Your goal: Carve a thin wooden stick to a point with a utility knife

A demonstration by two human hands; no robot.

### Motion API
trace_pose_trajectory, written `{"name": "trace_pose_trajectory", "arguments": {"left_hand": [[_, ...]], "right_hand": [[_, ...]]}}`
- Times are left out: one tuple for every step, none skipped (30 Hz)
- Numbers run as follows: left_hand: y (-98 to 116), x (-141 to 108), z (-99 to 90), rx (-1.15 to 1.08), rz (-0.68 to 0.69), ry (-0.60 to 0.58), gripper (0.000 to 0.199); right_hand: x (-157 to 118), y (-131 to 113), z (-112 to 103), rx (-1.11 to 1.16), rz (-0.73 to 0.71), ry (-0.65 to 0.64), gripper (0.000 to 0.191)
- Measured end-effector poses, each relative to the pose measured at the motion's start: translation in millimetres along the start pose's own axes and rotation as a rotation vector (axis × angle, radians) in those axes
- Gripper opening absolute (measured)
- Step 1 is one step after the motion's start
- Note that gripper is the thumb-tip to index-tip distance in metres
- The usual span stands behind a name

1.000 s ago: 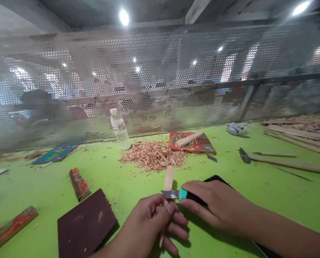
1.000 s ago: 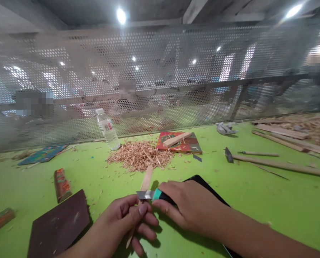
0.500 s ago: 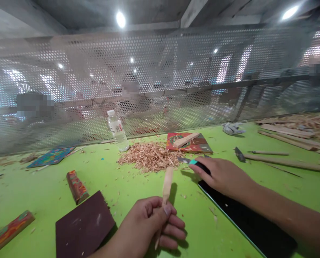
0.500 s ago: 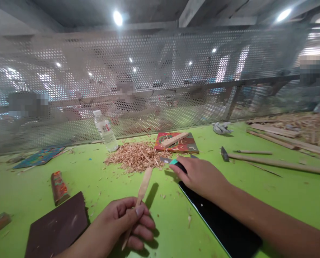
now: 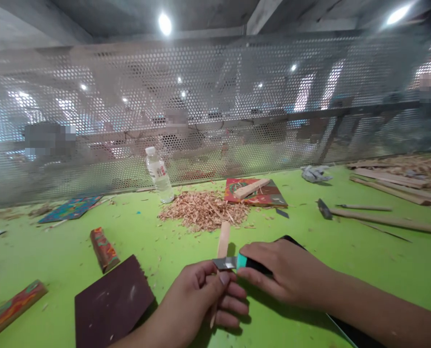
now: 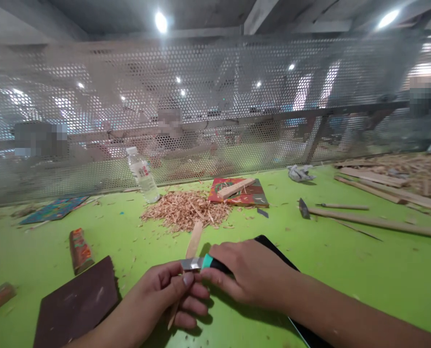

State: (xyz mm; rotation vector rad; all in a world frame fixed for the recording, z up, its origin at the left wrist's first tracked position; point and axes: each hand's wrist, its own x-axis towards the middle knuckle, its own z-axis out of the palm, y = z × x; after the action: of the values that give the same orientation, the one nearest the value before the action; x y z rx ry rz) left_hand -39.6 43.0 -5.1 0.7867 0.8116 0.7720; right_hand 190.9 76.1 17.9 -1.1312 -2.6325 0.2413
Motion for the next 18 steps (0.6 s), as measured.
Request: {"name": "trace_pose_trajectory", "arguments": {"left_hand": [[-0.1, -0.4, -0.2, 0.005, 0.002, -0.001, 0.05], [0.2, -1.0, -0.2, 0.011, 0.002, 0.002, 0.048], [0.9, -1.6, 0.2, 0.02, 0.0, 0.006, 0.047], [2.0, -2.2, 0.7, 0.029, -0.004, 0.012, 0.046], [3.4, -2.8, 1.3, 0.038, -0.009, 0.019, 0.046], [5.0, -3.2, 1.8, 0.043, -0.014, 0.031, 0.046], [6.4, -3.6, 2.2, 0.046, -0.02, 0.044, 0.046], [7.6, -3.9, 2.4, 0.048, -0.029, 0.05, 0.046], [8.5, -4.2, 2.4, 0.046, -0.036, 0.051, 0.046], [9.0, -4.4, 2.2, 0.039, -0.041, 0.049, 0.046], [9.2, -4.5, 1.9, 0.03, -0.043, 0.046, 0.045], [9.1, -4.5, 1.5, 0.02, -0.044, 0.044, 0.045], [8.8, -4.4, 1.2, 0.012, -0.042, 0.043, 0.045], [8.3, -4.1, 1.0, 0.001, -0.038, 0.049, 0.044], [7.9, -3.7, 1.0, -0.007, -0.035, 0.053, 0.044], [7.4, -3.3, 1.0, -0.014, -0.031, 0.054, 0.045], [7.0, -2.8, 1.0, -0.02, -0.024, 0.051, 0.046], [6.6, -2.3, 1.2, -0.026, -0.017, 0.048, 0.047]], "right_hand": [[0.0, -1.0, 0.6, -0.006, 0.009, 0.002, 0.043], [0.2, -1.1, 1.1, -0.019, 0.022, 0.012, 0.043], [0.7, -0.3, 1.5, -0.037, 0.036, 0.027, 0.043], [1.4, 1.3, 1.9, -0.053, 0.044, 0.042, 0.043], [2.3, 3.8, 2.0, -0.068, 0.048, 0.056, 0.043], [3.4, 7.2, 1.9, -0.08, 0.052, 0.069, 0.043], [4.4, 11.5, 1.3, -0.088, 0.064, 0.086, 0.043], [5.2, 16.5, 0.1, -0.095, 0.084, 0.109, 0.043], [5.6, 21.9, -1.8, -0.103, 0.11, 0.137, 0.044], [5.5, 27.4, -4.2, -0.114, 0.147, 0.174, 0.045], [4.8, 32.5, -6.9, -0.129, 0.187, 0.217, 0.046], [3.7, 36.6, -9.6, -0.142, 0.218, 0.261, 0.046], [2.4, 39.4, -12.0, -0.148, 0.234, 0.291, 0.046], [1.2, 40.6, -13.7, -0.148, 0.233, 0.304, 0.046], [0.2, 40.3, -14.6, -0.143, 0.221, 0.3, 0.046], [-0.4, 38.7, -14.5, -0.135, 0.2, 0.283, 0.046], [-0.4, 36.1, -13.6, -0.124, 0.175, 0.257, 0.046], [-0.1, 32.6, -12.0, -0.112, 0.15, 0.228, 0.045]]}}
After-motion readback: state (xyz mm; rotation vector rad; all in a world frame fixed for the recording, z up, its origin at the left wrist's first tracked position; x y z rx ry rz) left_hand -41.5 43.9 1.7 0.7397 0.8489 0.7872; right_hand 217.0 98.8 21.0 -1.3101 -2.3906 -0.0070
